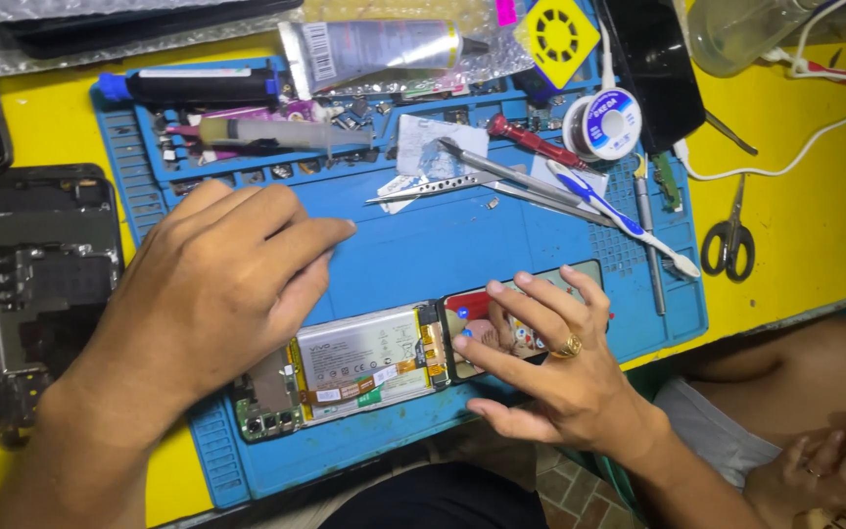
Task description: Reassembling internal components of a mobile phone, including the battery and motherboard on a repair mat.
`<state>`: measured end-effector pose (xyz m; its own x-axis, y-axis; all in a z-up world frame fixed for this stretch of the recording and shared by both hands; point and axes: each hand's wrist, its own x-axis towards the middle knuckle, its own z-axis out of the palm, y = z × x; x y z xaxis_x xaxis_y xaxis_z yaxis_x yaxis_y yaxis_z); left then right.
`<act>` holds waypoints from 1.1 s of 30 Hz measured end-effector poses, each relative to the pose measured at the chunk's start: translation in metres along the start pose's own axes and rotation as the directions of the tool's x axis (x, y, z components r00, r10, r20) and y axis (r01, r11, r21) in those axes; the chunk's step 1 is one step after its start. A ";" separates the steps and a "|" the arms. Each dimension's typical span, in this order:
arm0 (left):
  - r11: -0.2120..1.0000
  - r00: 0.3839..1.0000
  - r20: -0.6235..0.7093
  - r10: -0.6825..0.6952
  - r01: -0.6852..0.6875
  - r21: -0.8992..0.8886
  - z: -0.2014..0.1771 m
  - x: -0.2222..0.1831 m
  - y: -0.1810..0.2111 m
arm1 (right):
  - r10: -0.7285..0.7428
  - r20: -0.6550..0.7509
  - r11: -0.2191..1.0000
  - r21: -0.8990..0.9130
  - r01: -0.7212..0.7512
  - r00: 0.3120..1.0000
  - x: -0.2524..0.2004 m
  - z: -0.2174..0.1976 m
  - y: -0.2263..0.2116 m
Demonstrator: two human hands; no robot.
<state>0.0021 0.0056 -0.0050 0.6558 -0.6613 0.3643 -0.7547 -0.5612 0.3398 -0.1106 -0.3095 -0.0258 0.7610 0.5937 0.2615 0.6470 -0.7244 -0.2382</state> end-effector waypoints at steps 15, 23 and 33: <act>0.996 0.999 -0.035 -0.041 0.043 0.074 -0.017 -0.007 -0.011 | 0.078 -0.139 0.997 0.028 -0.075 0.987 -0.027 0.001 0.016; 0.993 0.979 0.168 -0.112 0.104 0.057 -0.038 -0.033 0.025 | 0.035 -0.569 0.995 0.094 0.023 0.822 -0.074 0.029 0.060; 0.923 0.935 0.355 -0.001 -0.136 0.360 -0.036 -0.049 0.052 | 0.012 -0.423 0.998 0.066 0.017 0.906 -0.087 0.025 0.066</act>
<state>-0.0685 0.0270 0.0256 0.6065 -0.7944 0.0325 -0.7930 -0.6074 -0.0477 -0.1328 -0.4001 -0.0878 0.6774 0.3809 0.6293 0.6616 -0.6894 -0.2949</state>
